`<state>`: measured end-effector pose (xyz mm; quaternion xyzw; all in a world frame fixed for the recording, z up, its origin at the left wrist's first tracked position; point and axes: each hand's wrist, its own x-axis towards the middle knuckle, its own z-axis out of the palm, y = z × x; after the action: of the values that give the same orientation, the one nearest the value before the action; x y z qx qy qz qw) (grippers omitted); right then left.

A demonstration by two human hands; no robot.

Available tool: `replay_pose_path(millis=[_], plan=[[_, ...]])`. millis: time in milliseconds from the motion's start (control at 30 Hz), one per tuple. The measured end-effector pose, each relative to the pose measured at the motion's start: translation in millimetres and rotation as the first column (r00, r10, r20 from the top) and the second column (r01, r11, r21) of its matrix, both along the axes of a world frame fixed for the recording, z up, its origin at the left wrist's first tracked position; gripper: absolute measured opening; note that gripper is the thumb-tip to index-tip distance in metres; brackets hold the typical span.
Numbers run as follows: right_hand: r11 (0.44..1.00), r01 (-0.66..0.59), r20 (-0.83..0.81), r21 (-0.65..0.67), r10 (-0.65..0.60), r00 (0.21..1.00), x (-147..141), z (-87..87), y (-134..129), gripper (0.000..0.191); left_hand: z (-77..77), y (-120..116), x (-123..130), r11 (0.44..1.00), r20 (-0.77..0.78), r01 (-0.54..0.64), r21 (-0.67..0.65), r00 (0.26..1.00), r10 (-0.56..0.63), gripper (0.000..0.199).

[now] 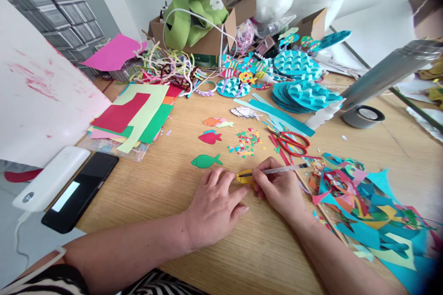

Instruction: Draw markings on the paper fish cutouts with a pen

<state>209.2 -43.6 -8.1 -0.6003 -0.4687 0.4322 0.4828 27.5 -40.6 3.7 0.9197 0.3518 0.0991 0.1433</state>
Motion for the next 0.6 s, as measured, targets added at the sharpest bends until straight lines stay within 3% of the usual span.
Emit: replay_pose_path(millis=[600], plan=[[1.0, 0.004, 0.008, 0.0, -0.004, 1.0, 0.5, -0.8, 0.6, 0.024, -0.2, 0.1, 0.6, 1.0, -0.003, 0.003, 0.002, 1.0, -0.003, 0.033]])
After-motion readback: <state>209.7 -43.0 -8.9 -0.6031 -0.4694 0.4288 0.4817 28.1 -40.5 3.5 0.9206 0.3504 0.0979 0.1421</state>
